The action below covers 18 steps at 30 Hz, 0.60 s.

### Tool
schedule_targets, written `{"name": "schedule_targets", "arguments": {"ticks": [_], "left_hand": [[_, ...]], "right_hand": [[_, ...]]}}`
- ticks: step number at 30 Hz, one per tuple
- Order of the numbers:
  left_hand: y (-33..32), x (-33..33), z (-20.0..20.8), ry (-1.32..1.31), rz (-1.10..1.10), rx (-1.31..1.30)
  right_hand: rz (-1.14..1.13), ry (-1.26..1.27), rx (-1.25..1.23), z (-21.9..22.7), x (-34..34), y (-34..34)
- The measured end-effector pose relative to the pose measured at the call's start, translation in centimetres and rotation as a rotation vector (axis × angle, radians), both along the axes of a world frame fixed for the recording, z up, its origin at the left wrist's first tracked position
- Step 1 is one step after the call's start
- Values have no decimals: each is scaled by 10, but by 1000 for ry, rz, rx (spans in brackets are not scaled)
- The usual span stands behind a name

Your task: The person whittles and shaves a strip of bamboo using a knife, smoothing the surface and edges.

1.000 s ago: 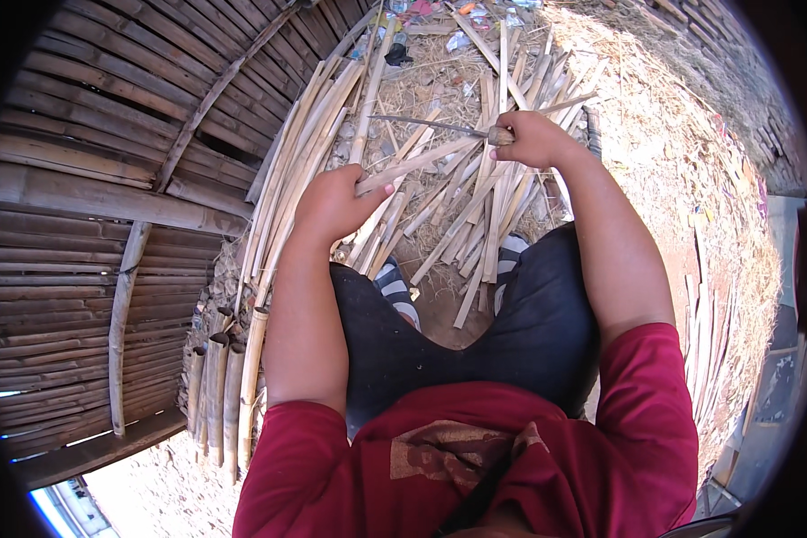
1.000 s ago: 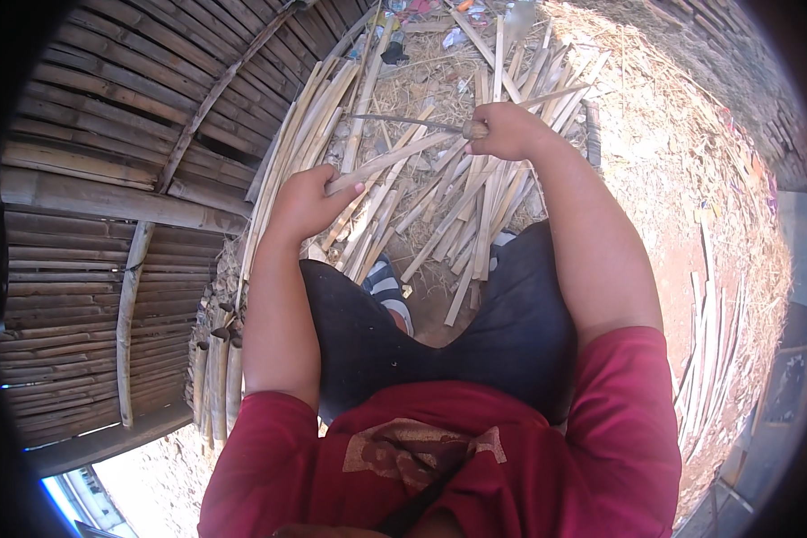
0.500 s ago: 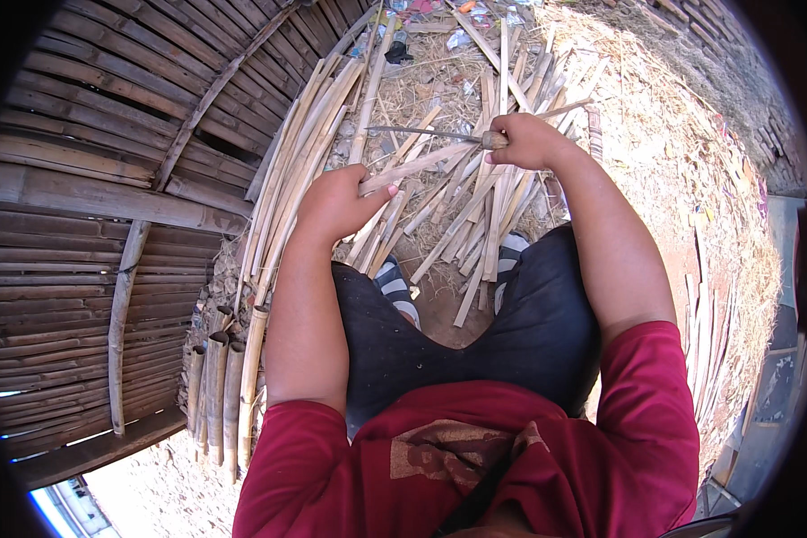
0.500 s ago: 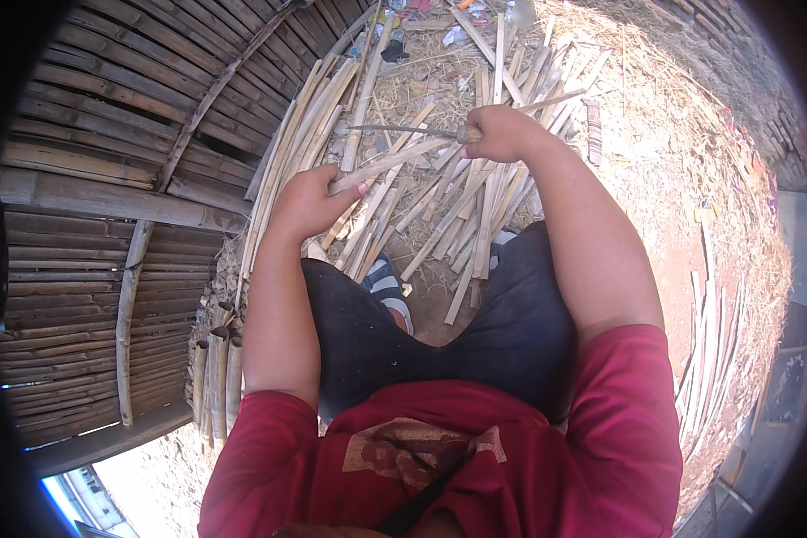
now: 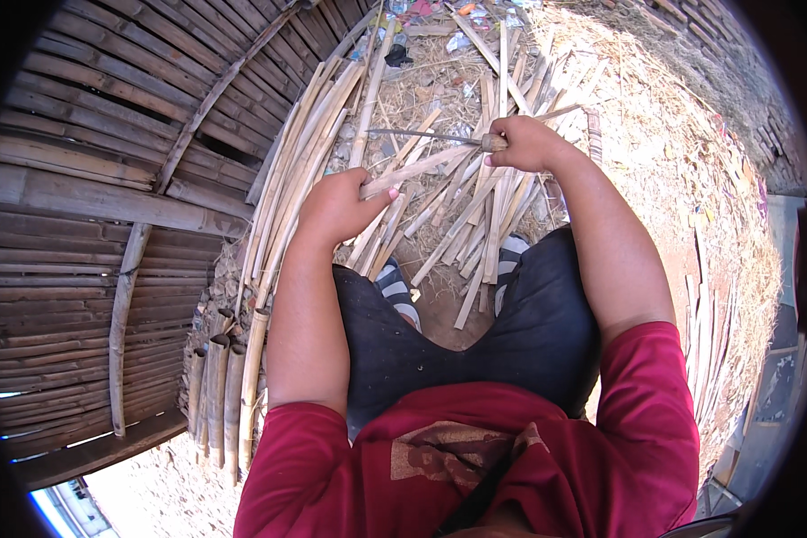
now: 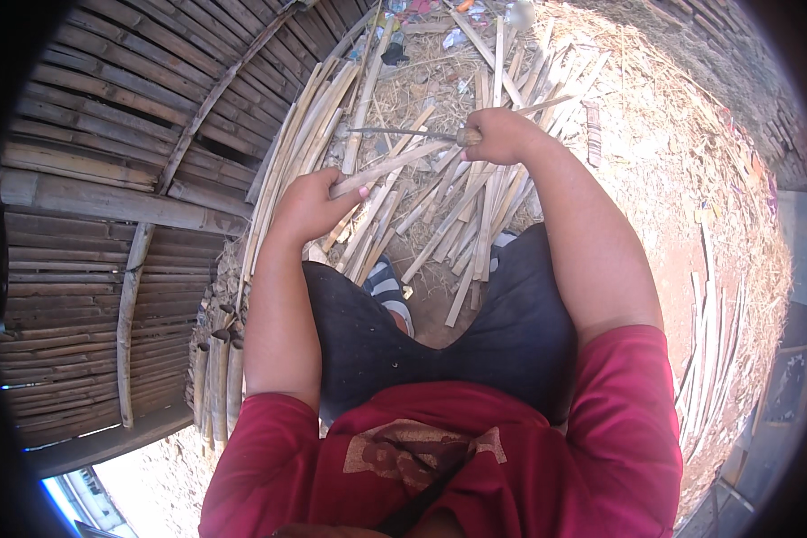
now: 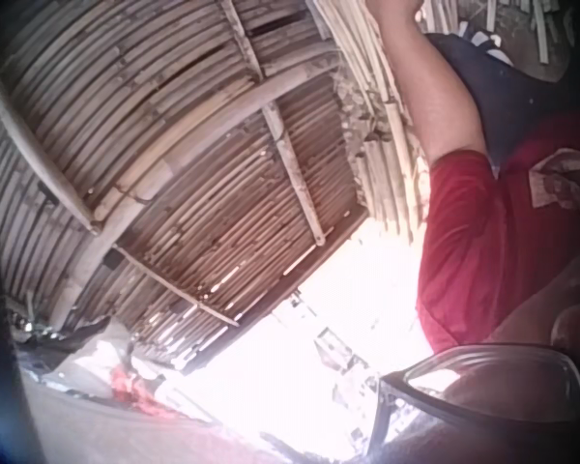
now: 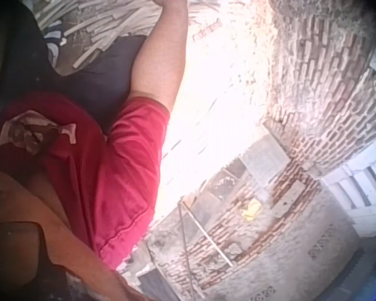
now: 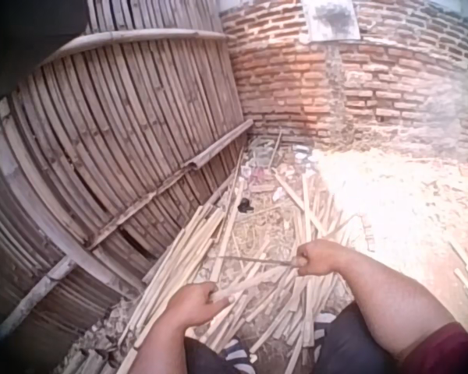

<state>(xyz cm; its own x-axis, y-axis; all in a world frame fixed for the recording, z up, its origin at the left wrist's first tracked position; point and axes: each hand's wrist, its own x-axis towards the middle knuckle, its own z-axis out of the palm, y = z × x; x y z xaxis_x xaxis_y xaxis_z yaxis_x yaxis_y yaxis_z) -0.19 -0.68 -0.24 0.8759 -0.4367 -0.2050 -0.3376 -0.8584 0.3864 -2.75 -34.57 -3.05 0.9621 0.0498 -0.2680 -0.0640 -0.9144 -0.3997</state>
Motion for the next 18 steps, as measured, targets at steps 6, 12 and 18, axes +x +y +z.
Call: {"name": "schedule_targets", "arguments": {"ticks": [6, 12, 18], "left_hand": [[2, 0, -5, -9, -4, -43], [1, 0, -4, 10, 1, -52], [2, 2, -8, -2, -6, -61]], "right_hand": [[-6, 15, 13, 2, -1, 1], [-7, 10, 18, 0, 0, 0], [2, 8, 7, -3, 1, -1]]}}
